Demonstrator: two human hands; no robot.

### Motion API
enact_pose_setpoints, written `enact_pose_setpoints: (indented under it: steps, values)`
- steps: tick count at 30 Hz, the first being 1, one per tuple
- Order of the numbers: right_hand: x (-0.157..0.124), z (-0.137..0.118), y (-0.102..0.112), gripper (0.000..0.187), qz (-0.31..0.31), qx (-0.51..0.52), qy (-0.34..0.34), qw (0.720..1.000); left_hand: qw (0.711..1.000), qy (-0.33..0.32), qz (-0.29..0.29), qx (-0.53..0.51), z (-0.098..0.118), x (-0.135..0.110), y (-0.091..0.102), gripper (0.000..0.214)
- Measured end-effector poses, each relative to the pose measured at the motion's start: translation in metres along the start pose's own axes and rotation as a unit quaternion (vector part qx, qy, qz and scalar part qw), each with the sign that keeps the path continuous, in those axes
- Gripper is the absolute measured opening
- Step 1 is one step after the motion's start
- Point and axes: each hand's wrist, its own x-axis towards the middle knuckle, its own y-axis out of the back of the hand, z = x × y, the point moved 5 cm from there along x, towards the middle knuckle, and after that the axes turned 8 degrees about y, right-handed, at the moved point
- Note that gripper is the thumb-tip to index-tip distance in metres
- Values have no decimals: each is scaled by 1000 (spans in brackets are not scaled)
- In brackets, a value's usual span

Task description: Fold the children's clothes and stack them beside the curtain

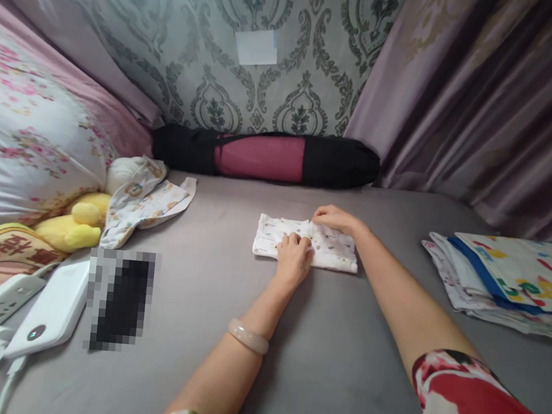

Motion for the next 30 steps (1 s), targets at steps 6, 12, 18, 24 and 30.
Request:
enact_pose_setpoints:
  steps: [6,12,18,24,30]
  values:
    - [6,-1,-8,22,25,86,-49,995,1000,5,-3,3,1,0,1,20]
    - [14,3,-17,25,43,188,-43,980,1000,1,-1,14,2,-1,2,21]
    - [13,4,-24,33,43,222,18,974,999,-26,19,30,4,-3,2,32]
    - [-15,-18,-27,36,128,-59,51,989,999,-15,0,40,5,-1,-4,45]
    - [-65,-43,-60,48,90,-147,81,982,998,5,27,61,-2,8,15,43]
